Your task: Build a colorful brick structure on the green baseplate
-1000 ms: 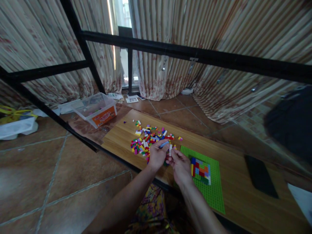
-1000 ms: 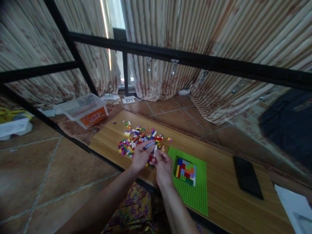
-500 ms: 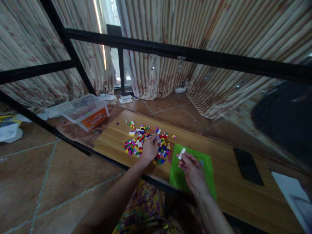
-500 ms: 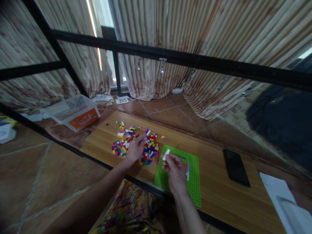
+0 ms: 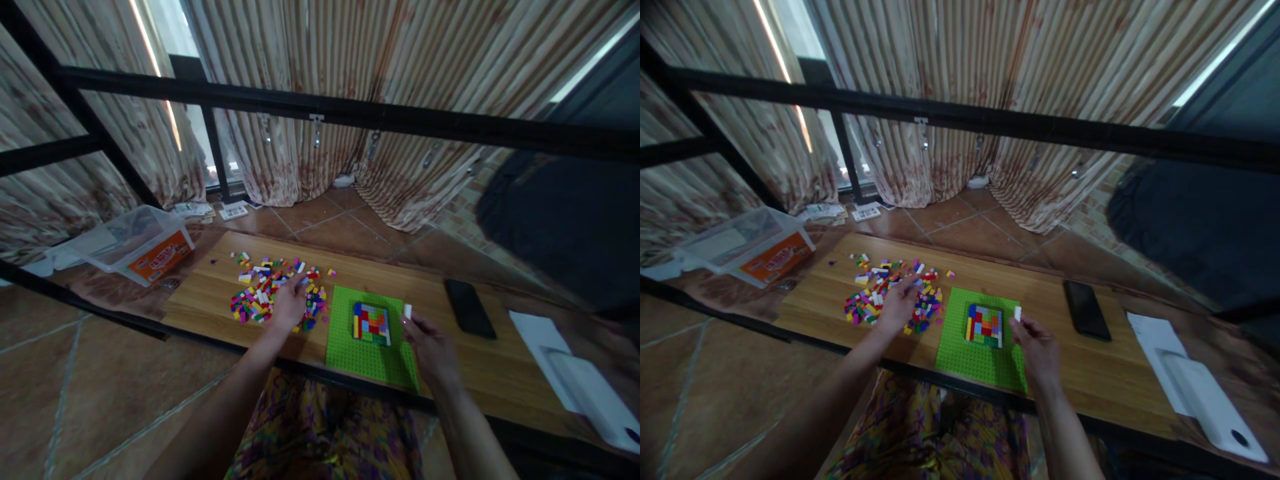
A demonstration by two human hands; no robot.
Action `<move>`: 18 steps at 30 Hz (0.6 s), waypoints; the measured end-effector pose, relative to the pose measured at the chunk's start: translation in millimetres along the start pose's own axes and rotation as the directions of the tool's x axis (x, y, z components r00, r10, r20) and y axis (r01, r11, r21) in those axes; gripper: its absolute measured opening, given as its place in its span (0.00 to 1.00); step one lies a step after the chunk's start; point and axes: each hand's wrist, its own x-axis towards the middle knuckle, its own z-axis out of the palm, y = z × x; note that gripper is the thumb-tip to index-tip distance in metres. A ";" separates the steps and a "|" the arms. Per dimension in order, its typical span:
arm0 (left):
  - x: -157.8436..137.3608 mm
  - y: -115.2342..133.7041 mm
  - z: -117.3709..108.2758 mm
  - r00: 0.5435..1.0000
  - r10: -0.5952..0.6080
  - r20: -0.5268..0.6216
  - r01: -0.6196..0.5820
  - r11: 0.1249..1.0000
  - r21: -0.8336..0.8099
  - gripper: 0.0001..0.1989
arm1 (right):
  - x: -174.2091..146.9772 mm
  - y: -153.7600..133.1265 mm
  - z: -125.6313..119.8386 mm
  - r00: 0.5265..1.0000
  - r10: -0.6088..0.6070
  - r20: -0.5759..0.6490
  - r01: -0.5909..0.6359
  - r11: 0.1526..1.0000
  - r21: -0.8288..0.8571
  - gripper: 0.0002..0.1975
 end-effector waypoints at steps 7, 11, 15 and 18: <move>-28.0 7.5 36.7 0.941 -0.216 0.261 0.321 0.814 -0.484 0.14 | 14.4 7.2 -8.4 0.998 0.009 0.063 -0.002 0.994 -0.106 0.22; -34.4 18.4 55.6 0.945 -0.172 0.279 0.282 0.860 -0.425 0.11 | 21.2 12.3 -9.9 0.993 0.010 0.116 0.015 0.976 -0.218 0.20; -31.6 32.2 76.6 0.954 -0.085 0.287 0.181 0.928 -0.326 0.11 | 25.0 14.2 -7.7 0.991 -0.048 0.123 0.085 0.945 -0.316 0.19; -31.8 42.3 90.2 0.947 0.023 0.320 0.037 0.983 -0.182 0.13 | 22.5 12.6 -3.2 0.983 -0.106 0.151 0.156 0.914 -0.374 0.17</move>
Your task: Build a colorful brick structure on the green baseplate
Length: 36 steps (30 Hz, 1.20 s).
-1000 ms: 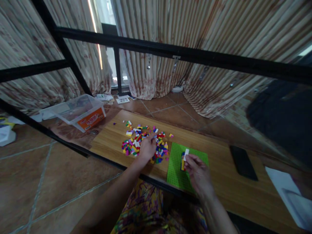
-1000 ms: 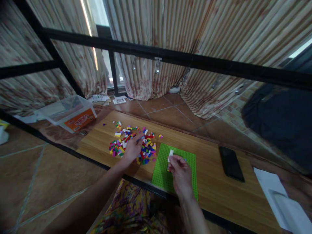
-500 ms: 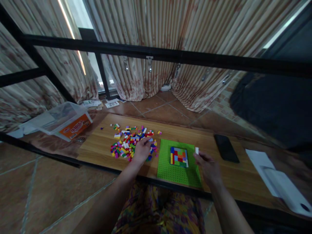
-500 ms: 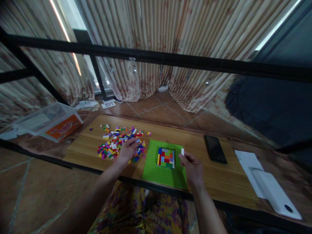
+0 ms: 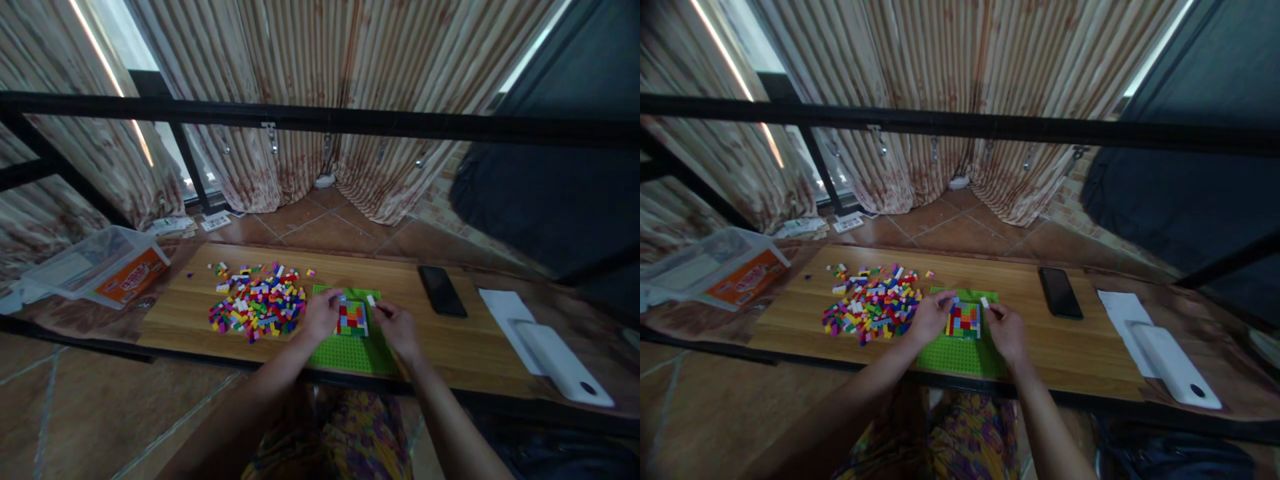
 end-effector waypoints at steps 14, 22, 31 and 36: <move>5.8 -7.6 14.1 0.960 0.264 0.091 -0.279 0.882 0.379 0.18 | -3.0 -17.5 7.0 0.977 -0.200 0.079 0.215 0.903 -0.373 0.12; 9.9 -13.9 17.3 0.943 0.293 0.155 -0.332 0.841 0.427 0.17 | 1.9 -14.1 4.1 0.975 -0.211 0.072 0.223 0.905 -0.361 0.12; 19.0 -10.1 8.1 0.901 0.304 0.309 -0.424 0.770 0.477 0.13 | -3.8 -5.1 -9.0 0.984 -0.175 0.037 0.179 0.959 -0.222 0.14; 23.4 -6.9 0.6 0.882 0.289 0.372 -0.452 0.741 0.497 0.10 | -2.9 -6.5 -5.3 0.980 -0.189 0.069 0.200 0.956 -0.217 0.14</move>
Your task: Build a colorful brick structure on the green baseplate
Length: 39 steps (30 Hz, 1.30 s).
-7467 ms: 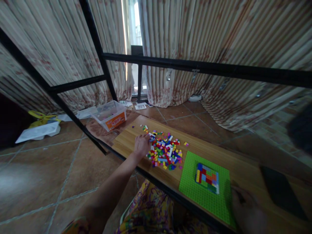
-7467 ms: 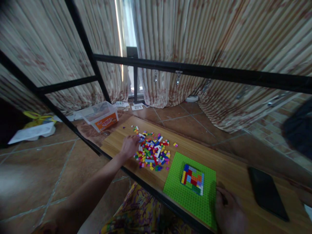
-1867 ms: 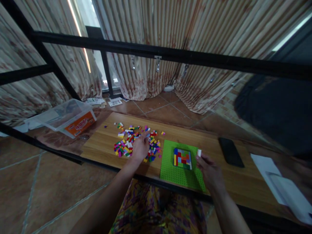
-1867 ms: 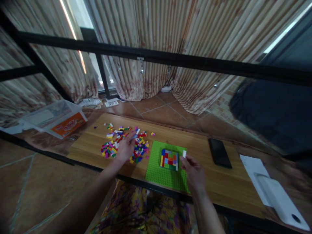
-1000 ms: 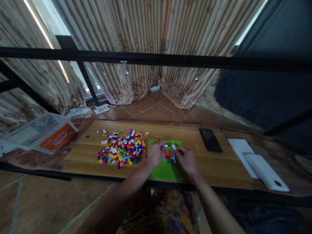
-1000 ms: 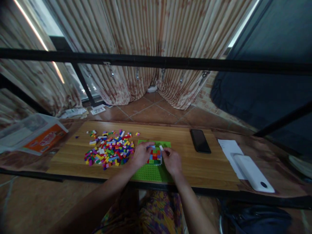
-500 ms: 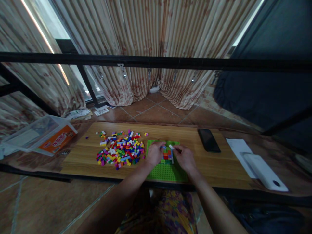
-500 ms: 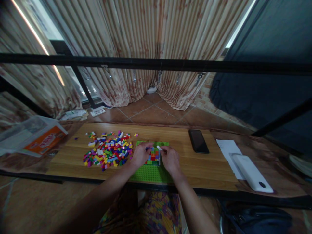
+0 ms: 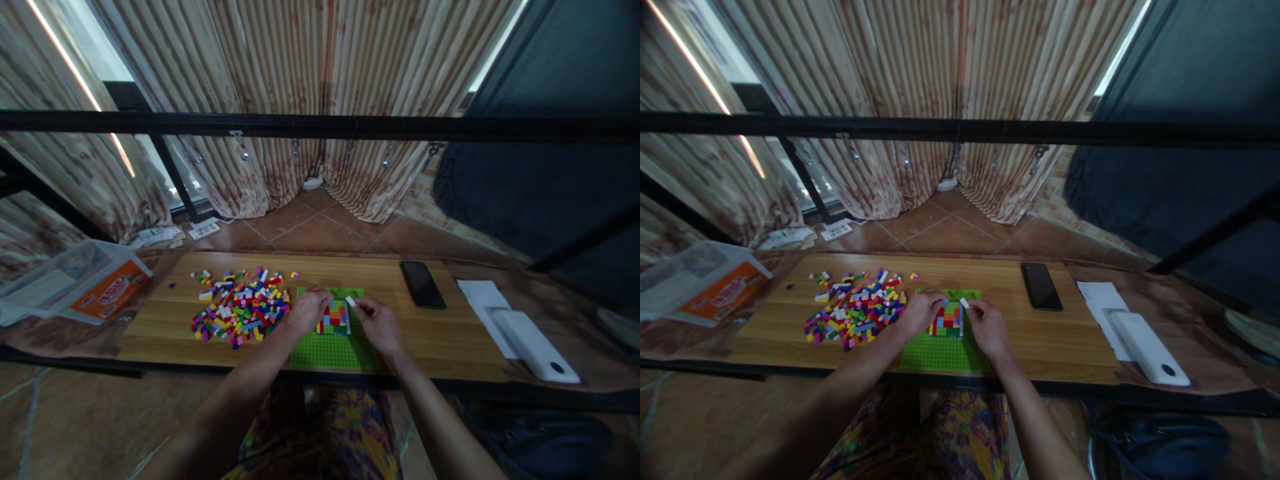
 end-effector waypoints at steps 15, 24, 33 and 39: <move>10.6 -14.0 -13.2 0.991 -0.134 0.012 0.134 0.985 -0.108 0.11 | 7.3 3.5 7.4 0.999 -0.005 0.042 0.005 1.000 0.017 0.11; -14.3 0.4 -3.7 0.999 -0.021 -0.032 0.024 0.992 0.124 0.11 | 7.3 -5.6 5.9 0.998 -0.022 0.065 0.023 1.000 -0.012 0.12; -11.5 1.9 0.0 0.999 -0.046 -0.002 0.046 0.995 0.087 0.12 | 11.4 -6.4 2.5 0.991 -0.088 0.098 0.094 0.993 -0.067 0.11; -4.8 -0.2 -1.5 0.994 -0.098 0.056 0.092 0.990 0.103 0.12 | 9.0 -2.1 0.6 0.993 -0.081 0.088 0.085 0.995 -0.046 0.12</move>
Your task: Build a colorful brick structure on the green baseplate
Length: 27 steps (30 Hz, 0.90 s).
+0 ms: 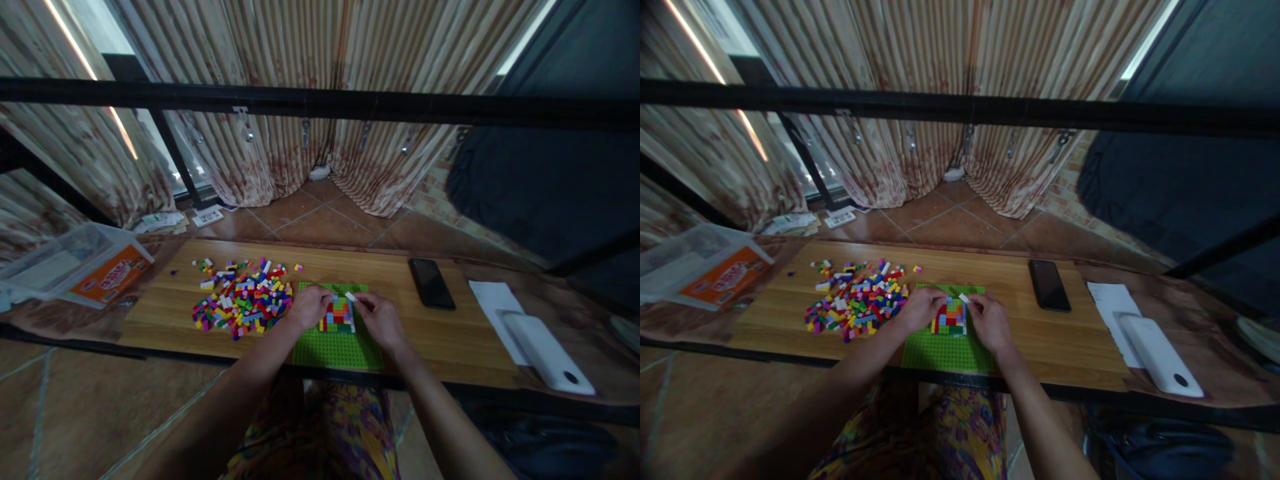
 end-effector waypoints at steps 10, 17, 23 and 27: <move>-0.7 2.6 -5.0 0.999 -0.018 0.035 0.018 1.000 0.022 0.12 | 1.9 -9.2 4.9 1.000 0.007 0.027 -0.008 0.999 0.041 0.12; -2.5 0.6 -0.2 0.999 -0.053 0.007 0.054 0.998 -0.035 0.13 | -2.6 -8.3 13.8 0.999 0.027 0.034 -0.030 0.996 0.088 0.13; -6.0 -2.2 2.3 0.997 -0.057 -0.055 0.051 0.993 -0.106 0.11 | -5.3 -6.8 11.3 0.999 0.037 0.014 -0.039 0.987 0.157 0.15; -15.5 -6.0 5.6 0.985 -0.111 -0.134 0.083 0.977 -0.194 0.19 | -8.9 2.1 -3.1 0.998 0.046 -0.041 -0.039 0.985 0.169 0.17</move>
